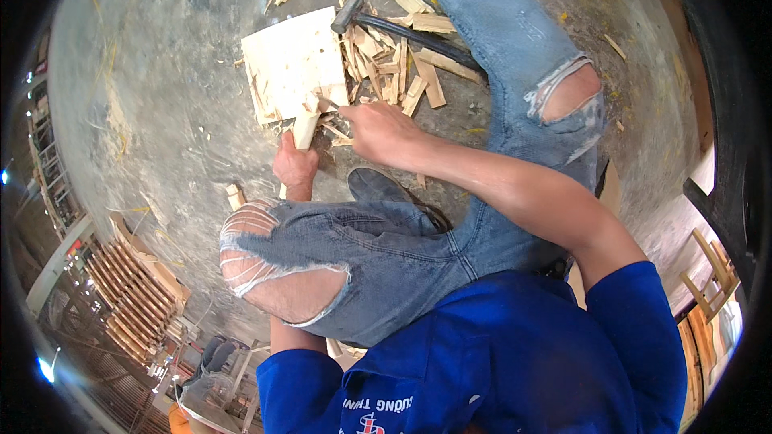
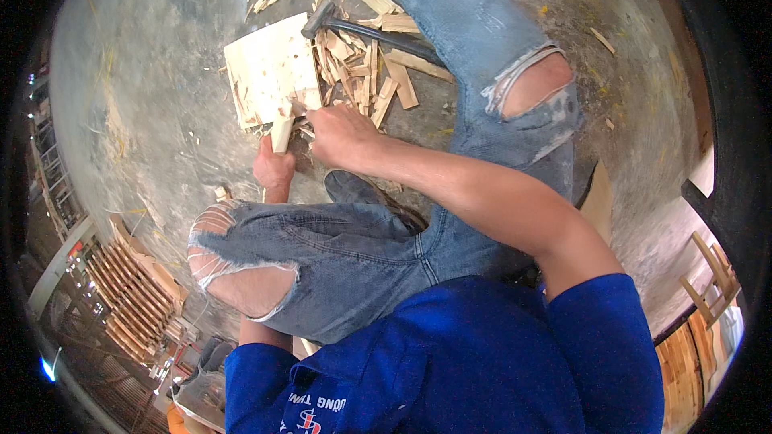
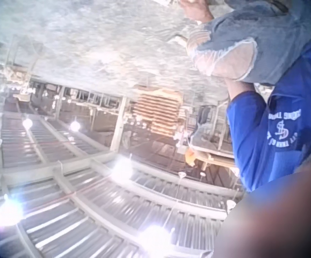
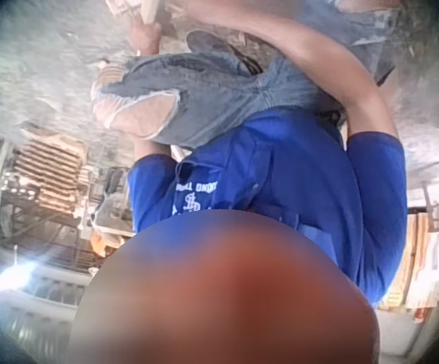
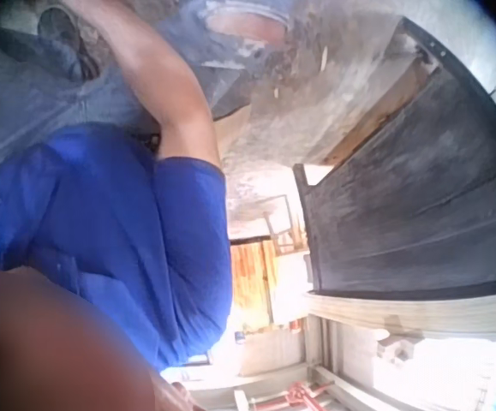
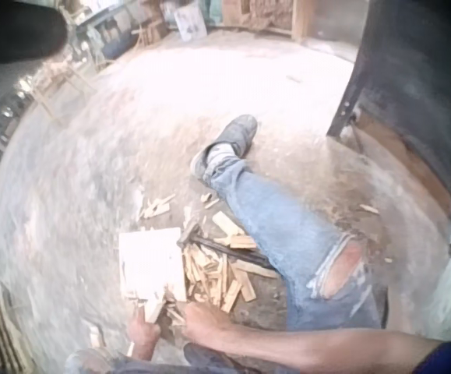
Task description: The person sits on the floor and uses a chisel and mallet to carve a small wooden piece. They repeatedly strike the chisel to remove wood shavings and shape the object. Another person briefly approaches to observe the work.
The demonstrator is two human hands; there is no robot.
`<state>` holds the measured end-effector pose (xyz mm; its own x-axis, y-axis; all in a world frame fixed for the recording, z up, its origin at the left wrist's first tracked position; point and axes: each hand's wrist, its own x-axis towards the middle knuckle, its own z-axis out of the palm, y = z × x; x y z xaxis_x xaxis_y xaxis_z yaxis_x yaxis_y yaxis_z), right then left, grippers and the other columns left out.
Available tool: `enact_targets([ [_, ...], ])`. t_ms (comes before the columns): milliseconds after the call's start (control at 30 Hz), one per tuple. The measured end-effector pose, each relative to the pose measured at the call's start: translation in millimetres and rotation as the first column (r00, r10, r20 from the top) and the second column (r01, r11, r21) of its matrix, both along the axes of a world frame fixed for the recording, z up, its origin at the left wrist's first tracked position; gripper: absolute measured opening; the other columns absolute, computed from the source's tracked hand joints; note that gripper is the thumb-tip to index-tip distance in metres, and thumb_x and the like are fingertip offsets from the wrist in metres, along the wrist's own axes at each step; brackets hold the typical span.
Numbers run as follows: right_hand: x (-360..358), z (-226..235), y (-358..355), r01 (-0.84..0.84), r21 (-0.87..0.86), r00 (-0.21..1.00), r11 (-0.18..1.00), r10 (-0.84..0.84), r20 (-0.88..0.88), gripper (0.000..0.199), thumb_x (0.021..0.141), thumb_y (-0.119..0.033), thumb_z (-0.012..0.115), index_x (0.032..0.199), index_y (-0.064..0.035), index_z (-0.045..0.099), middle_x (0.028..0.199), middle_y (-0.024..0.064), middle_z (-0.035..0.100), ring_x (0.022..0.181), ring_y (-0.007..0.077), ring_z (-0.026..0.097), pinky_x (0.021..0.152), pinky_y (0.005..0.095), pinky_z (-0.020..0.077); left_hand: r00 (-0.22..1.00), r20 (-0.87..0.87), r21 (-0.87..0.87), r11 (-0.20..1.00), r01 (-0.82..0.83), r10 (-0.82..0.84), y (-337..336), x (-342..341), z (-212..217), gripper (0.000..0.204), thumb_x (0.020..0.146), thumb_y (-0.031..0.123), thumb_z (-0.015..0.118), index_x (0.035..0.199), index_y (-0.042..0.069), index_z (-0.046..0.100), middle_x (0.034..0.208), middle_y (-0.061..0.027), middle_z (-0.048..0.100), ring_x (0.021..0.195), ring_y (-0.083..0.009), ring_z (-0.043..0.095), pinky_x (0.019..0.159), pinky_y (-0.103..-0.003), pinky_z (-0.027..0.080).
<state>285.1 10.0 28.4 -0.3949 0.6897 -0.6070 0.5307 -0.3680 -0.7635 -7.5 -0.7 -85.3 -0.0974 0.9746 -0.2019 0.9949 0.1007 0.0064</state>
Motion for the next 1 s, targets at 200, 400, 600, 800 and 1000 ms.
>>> enact_targets([
  [200, 24.5, 3.9, 6.5, 0.079, 0.101, 0.997, 0.992, -0.080, 0.011, 0.038, 0.100, -0.007, 0.052, 0.135, -0.0047, 0.065, 0.084, 0.0129, 0.070, 0.067, 0.0221, 0.067, 0.064, 0.0382, 0.0596, 0.998, -0.035, -0.023, 0.998, -0.051, 0.050, 2.0, 8.4, -0.8, 0.039, 0.077, 0.021, 0.072, 0.115, 0.018, 0.065, 0.099, -0.0188, 0.075, 0.093, -0.0490, 0.070, 0.081, -0.058, 0.057],
  [400, 60.0, -2.8, 22.9, 0.101, 0.303, 0.982, 0.948, -0.144, 0.122, 0.046, 0.100, -0.013, 0.052, 0.144, -0.0078, 0.061, 0.092, 0.0195, 0.074, 0.083, 0.0315, 0.075, 0.082, 0.0486, 0.0607, 0.921, 0.391, -0.224, 0.970, 0.091, 0.004, 33.6, -31.6, 14.2, 0.044, 0.071, 0.018, 0.075, 0.112, 0.005, 0.069, 0.100, -0.0174, 0.077, 0.092, -0.0391, 0.074, 0.082, -0.049, 0.057],
  [600, 39.1, -11.2, 24.6, 0.007, 0.337, 0.991, 0.942, -0.052, 0.123, 0.042, 0.097, -0.008, 0.054, 0.135, -0.0106, 0.070, 0.094, 0.0210, 0.076, 0.087, 0.0316, 0.076, 0.086, 0.0474, 0.0621, 0.912, 0.387, -0.449, 0.892, 0.057, 0.136, 58.0, -47.6, 4.1, 0.044, 0.066, 0.012, 0.075, 0.109, 0.000, 0.074, 0.098, -0.0177, 0.079, 0.093, -0.0297, 0.076, 0.087, -0.041, 0.059],
  [800, 27.5, -5.9, 26.2, -0.052, 0.361, 0.985, 0.931, -0.013, 0.175, 0.033, 0.091, -0.004, 0.061, 0.121, -0.0083, 0.074, 0.096, 0.0188, 0.076, 0.097, 0.0338, 0.076, 0.088, 0.0508, 0.0604, 0.907, 0.413, -0.309, 0.950, 0.052, 0.085, 43.0, -31.1, 10.0, 0.049, 0.067, 0.013, 0.075, 0.115, 0.003, 0.073, 0.099, -0.0180, 0.078, 0.093, -0.0314, 0.075, 0.086, -0.041, 0.058],
  [1000, 20.9, -8.1, 25.5, -0.069, 0.301, 0.985, 0.951, 0.018, 0.170, 0.029, 0.090, -0.004, 0.061, 0.116, -0.0068, 0.074, 0.096, 0.0224, 0.075, 0.096, 0.0340, 0.076, 0.087, 0.0507, 0.0605, 0.917, 0.390, -0.351, 0.934, 0.063, 0.084, 49.5, -33.6, 12.9, 0.047, 0.066, 0.009, 0.078, 0.112, -0.002, 0.073, 0.095, -0.0157, 0.078, 0.088, -0.0269, 0.074, 0.082, -0.041, 0.058],
])
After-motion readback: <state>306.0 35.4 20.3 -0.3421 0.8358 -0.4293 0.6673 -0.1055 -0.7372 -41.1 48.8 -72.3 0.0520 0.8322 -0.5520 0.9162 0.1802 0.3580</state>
